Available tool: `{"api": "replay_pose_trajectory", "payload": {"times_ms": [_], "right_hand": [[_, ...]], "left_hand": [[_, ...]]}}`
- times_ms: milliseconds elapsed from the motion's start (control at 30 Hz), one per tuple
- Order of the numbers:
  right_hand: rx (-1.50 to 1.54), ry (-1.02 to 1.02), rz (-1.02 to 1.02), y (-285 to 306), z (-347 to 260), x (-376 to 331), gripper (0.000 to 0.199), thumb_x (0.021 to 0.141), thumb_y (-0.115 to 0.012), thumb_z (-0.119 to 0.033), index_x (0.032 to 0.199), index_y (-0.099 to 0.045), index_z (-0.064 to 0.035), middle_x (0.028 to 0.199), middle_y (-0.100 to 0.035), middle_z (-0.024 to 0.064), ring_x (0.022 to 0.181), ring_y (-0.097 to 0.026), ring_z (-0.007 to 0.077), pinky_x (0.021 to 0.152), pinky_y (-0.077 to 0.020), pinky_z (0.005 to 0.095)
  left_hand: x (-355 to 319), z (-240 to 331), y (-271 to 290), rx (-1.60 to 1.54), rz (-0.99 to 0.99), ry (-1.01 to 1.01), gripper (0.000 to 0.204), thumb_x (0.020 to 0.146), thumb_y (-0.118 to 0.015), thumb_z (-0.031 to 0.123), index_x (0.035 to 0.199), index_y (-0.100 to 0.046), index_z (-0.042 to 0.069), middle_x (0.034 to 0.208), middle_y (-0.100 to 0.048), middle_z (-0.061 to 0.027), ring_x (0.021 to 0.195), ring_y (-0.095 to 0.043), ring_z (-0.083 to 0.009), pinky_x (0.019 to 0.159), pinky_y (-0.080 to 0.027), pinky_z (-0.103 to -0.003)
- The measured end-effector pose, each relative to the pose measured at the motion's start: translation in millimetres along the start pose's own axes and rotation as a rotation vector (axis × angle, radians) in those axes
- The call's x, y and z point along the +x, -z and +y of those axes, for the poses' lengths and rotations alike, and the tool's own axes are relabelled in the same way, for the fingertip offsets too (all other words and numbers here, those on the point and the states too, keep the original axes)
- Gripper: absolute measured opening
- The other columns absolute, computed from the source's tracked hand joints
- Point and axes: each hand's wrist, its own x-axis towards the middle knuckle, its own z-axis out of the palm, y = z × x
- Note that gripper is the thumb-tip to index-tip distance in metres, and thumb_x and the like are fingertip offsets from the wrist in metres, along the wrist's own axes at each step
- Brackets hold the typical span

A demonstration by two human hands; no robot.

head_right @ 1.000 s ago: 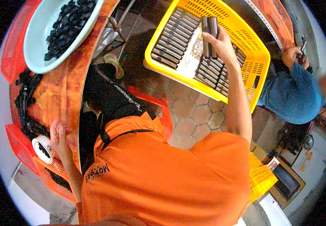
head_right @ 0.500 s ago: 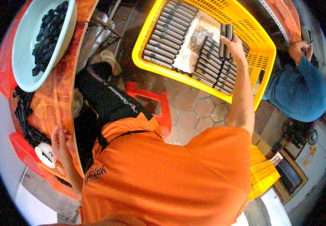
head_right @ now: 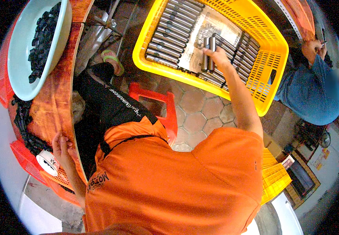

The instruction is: The person assembles small black plastic components onto cylindrical metal rods at a workbench. They repeatedly pick up a rod, attach a plastic piece, and place the assembled unit into a yellow basket. The person also handles loose black plastic pieces from a bowl and an orange basket.

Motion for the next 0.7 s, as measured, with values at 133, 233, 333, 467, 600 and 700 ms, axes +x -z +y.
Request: {"api": "replay_pose_trajectory", "payload": {"times_ms": [133,233,333,467,600,700], "right_hand": [[0.018,-0.056,-0.046,-29,35,23,0.044,0.082,-0.072,-0.026,0.112,-0.056,0.0016,0.097,-0.064,0.0133,0.085,-0.062,0.0248,0.074,-0.0511,0.0415],[-0.183,0.04,-0.073,-37,39,26,0.04,0.086,-0.068,-0.03,0.107,-0.059,0.003,0.095,-0.064,0.0127,0.082,-0.062,0.0223,0.069,-0.0522,0.0386],[-0.304,-0.083,-0.174,-41,22,18,0.047,0.09,-0.064,-0.035,0.112,-0.054,0.0058,0.102,-0.062,0.0144,0.086,-0.063,0.0215,0.071,-0.056,0.0356],[-0.586,-0.115,-0.101,-42,27,25,0.042,0.093,-0.058,-0.034,0.087,-0.063,0.0071,0.07,-0.067,0.0121,0.06,-0.067,0.0212,0.054,-0.0555,0.0316],[-0.51,-0.097,-0.113,-46,34,24,0.04,0.093,-0.057,-0.026,0.074,-0.062,0.0086,0.063,-0.065,0.0149,0.051,-0.065,0.0208,0.042,-0.0516,0.031],[-0.608,-0.006,-0.082,-43,62,50,0.037,0.091,-0.058,-0.024,0.072,-0.061,0.0082,0.059,-0.063,0.0155,0.046,-0.062,0.0205,0.038,-0.0492,0.0308]], "left_hand": [[3,-1,-1,-0.033,0.001,-0.001,0.029,0.095,-0.055,0.017,0.12,-0.056,0.001,0.086,-0.058,-0.0021,0.071,-0.052,-0.0086,0.062,-0.041,-0.02],[3,-1,-4,-0.061,0.019,0.003,0.029,0.095,-0.057,0.016,0.119,-0.056,0.001,0.085,-0.057,-0.0015,0.067,-0.051,-0.007,0.06,-0.04,-0.019],[2,-1,-5,-0.05,0.041,0.003,0.028,0.095,-0.057,0.016,0.119,-0.056,0.001,0.083,-0.056,-0.0013,0.066,-0.05,-0.0069,0.059,-0.04,-0.019],[3,2,-7,-0.043,0.057,0.01,0.026,0.095,-0.056,0.015,0.117,-0.056,0.001,0.082,-0.056,-0.001,0.066,-0.049,-0.0066,0.058,-0.04,-0.019],[5,-1,-5,-0.07,0.05,0.014,0.024,0.096,-0.055,0.015,0.114,-0.057,0.001,0.081,-0.055,-0.0005,0.065,-0.049,-0.0062,0.058,-0.04,-0.019],[7,-2,-4,-0.022,0.06,0.012,0.022,0.096,-0.055,0.016,0.113,-0.057,0.002,0.079,-0.055,-0.0004,0.064,-0.049,-0.006,0.056,-0.039,-0.019]]}}
